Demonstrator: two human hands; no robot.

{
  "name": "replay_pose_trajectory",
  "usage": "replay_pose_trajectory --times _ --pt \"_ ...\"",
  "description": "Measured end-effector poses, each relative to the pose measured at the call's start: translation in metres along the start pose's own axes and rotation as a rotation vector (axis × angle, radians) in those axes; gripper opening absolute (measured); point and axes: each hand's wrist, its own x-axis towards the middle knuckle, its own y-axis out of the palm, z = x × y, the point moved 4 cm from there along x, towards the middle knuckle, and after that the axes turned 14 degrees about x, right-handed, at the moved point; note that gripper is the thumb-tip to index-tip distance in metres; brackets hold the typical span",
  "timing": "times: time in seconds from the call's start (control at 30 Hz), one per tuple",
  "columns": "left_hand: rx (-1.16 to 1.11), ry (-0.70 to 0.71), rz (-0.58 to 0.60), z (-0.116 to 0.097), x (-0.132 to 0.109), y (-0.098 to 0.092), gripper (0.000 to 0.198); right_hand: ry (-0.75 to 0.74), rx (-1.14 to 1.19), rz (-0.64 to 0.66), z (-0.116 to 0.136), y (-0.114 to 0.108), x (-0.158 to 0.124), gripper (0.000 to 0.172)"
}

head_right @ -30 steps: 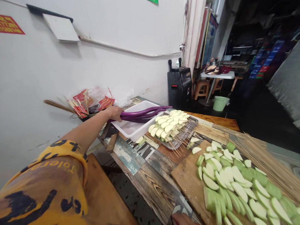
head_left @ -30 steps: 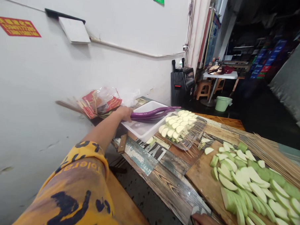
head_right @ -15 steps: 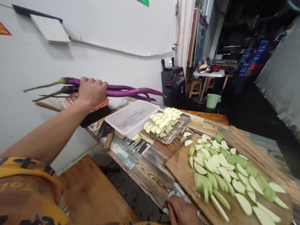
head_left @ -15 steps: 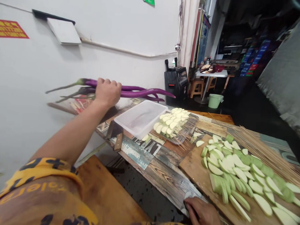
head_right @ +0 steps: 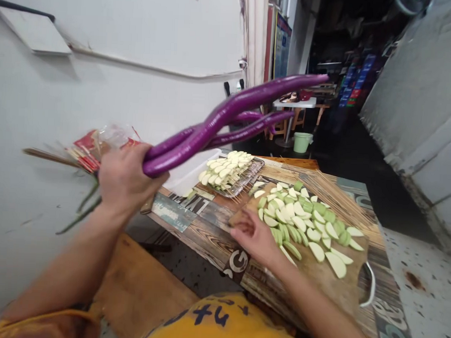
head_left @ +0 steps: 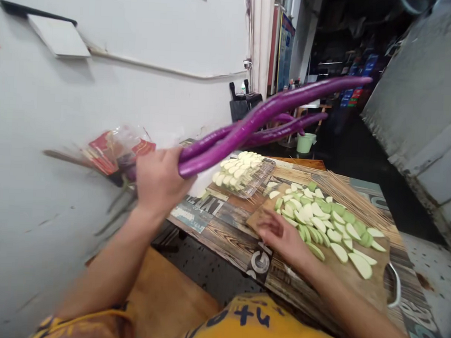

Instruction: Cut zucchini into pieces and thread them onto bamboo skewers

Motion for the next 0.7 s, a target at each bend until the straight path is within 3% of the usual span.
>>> replay_pose_trajectory --times 0.1,0.2,0.37,0.57,0.7 --pt "-0.155 0.079 0.055 -0.037 -0.037 -0.006 0.045 0.011 0.229 0.059 0.016 0.004 0.022 0.067" --pt "-0.286 0.175 0.138 -0.065 -0.065 -0.001 0.045 -0.034 0.426 0.058 0.026 0.01 0.028 0.064" --pt "-0.374 0.21 0.295 -0.099 -0.094 0.012 0.044 -0.109 0.617 -0.091 0.019 0.018 0.025 0.051" --pt "-0.424 0.16 0.38 -0.131 -0.097 0.018 0.044 -0.15 0.715 -0.392 0.01 0.009 0.052 0.035" --pt "-0.466 0.116 0.41 -0.128 -0.08 0.023 0.066 -0.122 0.712 -0.417 0.022 0.012 0.075 0.033"
